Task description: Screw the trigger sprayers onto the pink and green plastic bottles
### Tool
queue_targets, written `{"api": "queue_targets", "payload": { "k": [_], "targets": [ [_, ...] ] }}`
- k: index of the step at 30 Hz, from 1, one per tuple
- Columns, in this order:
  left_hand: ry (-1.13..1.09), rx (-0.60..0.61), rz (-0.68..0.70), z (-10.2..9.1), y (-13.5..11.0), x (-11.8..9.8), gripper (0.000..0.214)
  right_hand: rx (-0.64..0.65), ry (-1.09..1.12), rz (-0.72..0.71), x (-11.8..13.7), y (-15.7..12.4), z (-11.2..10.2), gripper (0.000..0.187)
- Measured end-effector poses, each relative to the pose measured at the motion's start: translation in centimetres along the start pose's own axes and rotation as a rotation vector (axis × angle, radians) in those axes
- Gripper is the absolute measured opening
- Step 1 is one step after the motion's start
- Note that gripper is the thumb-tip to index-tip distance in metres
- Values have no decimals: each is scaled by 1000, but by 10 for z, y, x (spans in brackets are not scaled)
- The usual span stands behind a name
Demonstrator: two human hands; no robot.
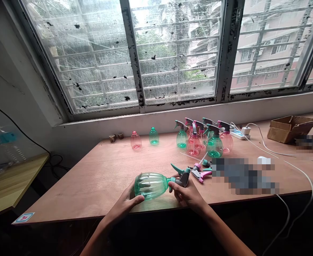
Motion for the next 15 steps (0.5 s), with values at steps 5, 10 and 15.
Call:
{"api": "queue_targets", "payload": {
  "k": [5,10,15],
  "targets": [
    [-21,14,23,3,0,2,100,-11,7,-10,-1,2,-1,34],
    [-39,23,25,4,0,1,106,-12,3,-14,1,0,-1,33],
    [-21,5,9,2,1,-3,82,-8,4,-16,0,0,-1,34]
  ]
}}
Point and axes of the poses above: each hand's wrist, its own y-axis towards the middle knuckle, its own z-axis out of the palm, x = y × z, the point moved 5 cm from there along y, towards the middle knuckle, and after that the axes turned 4 degrees about z, right-handed, at the moved point
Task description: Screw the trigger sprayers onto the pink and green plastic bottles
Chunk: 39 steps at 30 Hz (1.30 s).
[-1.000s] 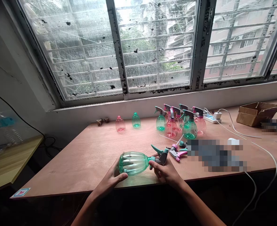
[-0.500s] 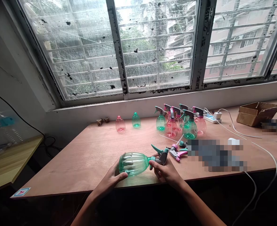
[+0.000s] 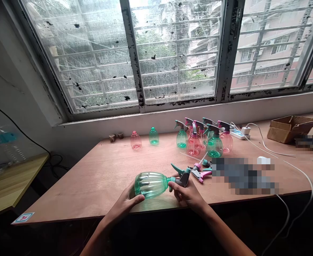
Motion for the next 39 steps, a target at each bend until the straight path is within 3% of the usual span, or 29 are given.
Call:
{"api": "queue_targets", "payload": {
  "k": [7,9,14,20,23,28,33,39],
  "targets": [
    [-22,4,10,3,1,2,108,-16,0,9,0,0,-1,33],
    [-19,-3,10,2,0,1,106,-19,0,8,1,0,-1,35],
    [7,-5,0,0,0,0,78,-23,-3,10,1,0,0,36],
    [-17,20,39,5,-1,1,103,-23,1,24,4,-1,2,38],
    [-9,17,36,5,-2,-3,103,-24,6,37,6,-2,4,41],
    [21,4,7,2,-1,-3,81,-20,2,40,6,-2,3,41],
    [-2,19,17,2,0,4,102,-25,-2,30,5,-1,2,40],
    [8,8,23,2,-1,0,100,-24,3,43,2,-2,1,42]
  ]
}}
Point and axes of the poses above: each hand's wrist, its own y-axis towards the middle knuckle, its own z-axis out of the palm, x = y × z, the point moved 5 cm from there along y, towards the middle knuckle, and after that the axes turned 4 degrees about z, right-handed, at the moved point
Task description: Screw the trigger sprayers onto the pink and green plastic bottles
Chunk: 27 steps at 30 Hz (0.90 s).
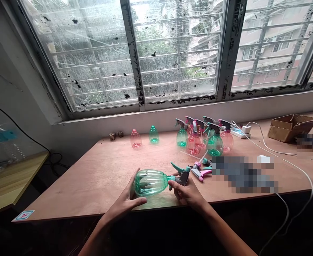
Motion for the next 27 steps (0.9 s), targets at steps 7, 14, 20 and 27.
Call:
{"api": "queue_targets", "payload": {
  "k": [7,14,20,27],
  "targets": [
    [-17,12,-6,2,2,-2,90,-3,4,-14,2,1,0,40],
    [-27,3,6,1,0,0,103,4,2,-22,1,1,-1,39],
    [5,19,-1,2,3,-2,81,6,-5,-16,2,0,0,40],
    [20,-3,-15,-1,2,6,97,-11,9,-32,8,0,2,38]
  ]
}}
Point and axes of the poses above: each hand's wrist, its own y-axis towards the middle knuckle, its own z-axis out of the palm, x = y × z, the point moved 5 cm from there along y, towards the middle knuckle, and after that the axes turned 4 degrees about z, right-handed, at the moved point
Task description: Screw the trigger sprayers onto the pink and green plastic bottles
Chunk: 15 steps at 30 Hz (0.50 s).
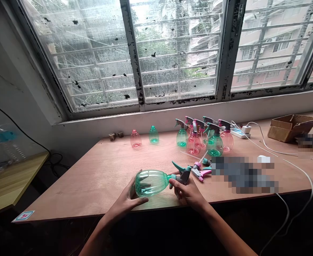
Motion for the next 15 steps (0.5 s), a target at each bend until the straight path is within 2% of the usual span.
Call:
{"api": "queue_targets", "payload": {
  "k": [11,15],
  "targets": [
    [-8,-8,10,1,-1,-4,115,35,29,41,-10,1,-2,36],
    [1,-15,3,1,-1,-5,99,48,26,49,-10,0,-2,36]
  ]
}}
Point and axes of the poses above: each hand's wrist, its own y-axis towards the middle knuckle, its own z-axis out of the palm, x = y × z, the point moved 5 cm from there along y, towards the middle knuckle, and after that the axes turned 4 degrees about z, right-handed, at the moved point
